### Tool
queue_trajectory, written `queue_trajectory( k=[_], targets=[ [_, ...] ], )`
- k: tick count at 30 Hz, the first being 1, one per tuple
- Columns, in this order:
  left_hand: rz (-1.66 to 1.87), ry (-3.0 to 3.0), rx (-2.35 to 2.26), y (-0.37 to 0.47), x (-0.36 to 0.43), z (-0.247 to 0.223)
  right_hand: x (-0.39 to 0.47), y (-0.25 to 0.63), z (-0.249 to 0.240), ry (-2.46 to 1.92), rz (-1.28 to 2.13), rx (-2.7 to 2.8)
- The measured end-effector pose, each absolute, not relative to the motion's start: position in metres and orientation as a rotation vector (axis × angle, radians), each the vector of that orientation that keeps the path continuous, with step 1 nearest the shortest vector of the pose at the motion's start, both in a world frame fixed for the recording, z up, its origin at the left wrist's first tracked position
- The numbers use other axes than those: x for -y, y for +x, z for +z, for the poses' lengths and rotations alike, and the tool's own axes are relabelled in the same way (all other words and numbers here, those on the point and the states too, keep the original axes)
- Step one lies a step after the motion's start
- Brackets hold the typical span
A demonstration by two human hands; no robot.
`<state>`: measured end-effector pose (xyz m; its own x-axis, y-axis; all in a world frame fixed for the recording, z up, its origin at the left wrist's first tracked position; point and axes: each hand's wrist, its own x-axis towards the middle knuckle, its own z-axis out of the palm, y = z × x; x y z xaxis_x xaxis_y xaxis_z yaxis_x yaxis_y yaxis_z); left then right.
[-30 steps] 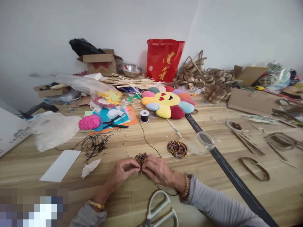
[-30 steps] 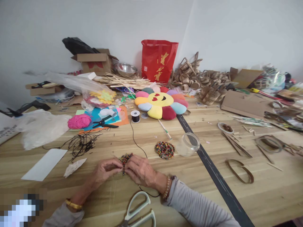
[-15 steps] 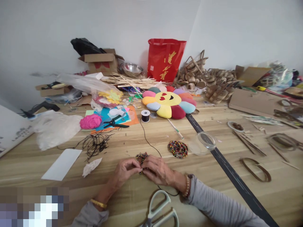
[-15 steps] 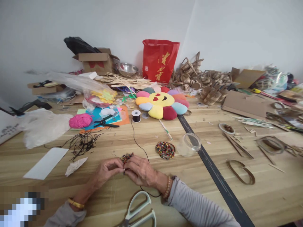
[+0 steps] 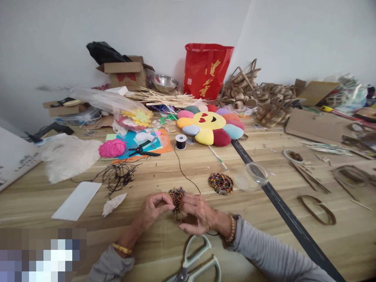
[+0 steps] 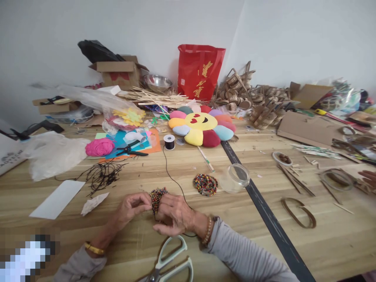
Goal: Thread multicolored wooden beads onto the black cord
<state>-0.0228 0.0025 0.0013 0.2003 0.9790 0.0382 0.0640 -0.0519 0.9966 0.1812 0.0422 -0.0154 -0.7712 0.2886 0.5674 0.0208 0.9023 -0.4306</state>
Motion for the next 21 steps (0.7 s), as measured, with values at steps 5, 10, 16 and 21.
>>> queue_trajectory(
  k=[5,10,16,21],
  targets=[
    [1.018,1.377,-1.103,-0.0193,-0.0013,-0.0001,-0.0425,0.1792,-0.0135,-0.317,0.621,2.303],
    [1.02,1.388,-1.118,-0.0185,-0.0013,0.0005,-0.0404,0.1757,-0.0142,-0.334,0.659,2.248],
    [1.03,1.42,-1.157,-0.0201,-0.0013,-0.0011,-0.0419,0.1762,-0.015,-0.374,0.704,2.26],
    [1.014,1.51,-1.159,-0.023,-0.001,-0.0043,-0.0432,0.1777,-0.0156,-0.381,0.716,2.262]
  ],
)
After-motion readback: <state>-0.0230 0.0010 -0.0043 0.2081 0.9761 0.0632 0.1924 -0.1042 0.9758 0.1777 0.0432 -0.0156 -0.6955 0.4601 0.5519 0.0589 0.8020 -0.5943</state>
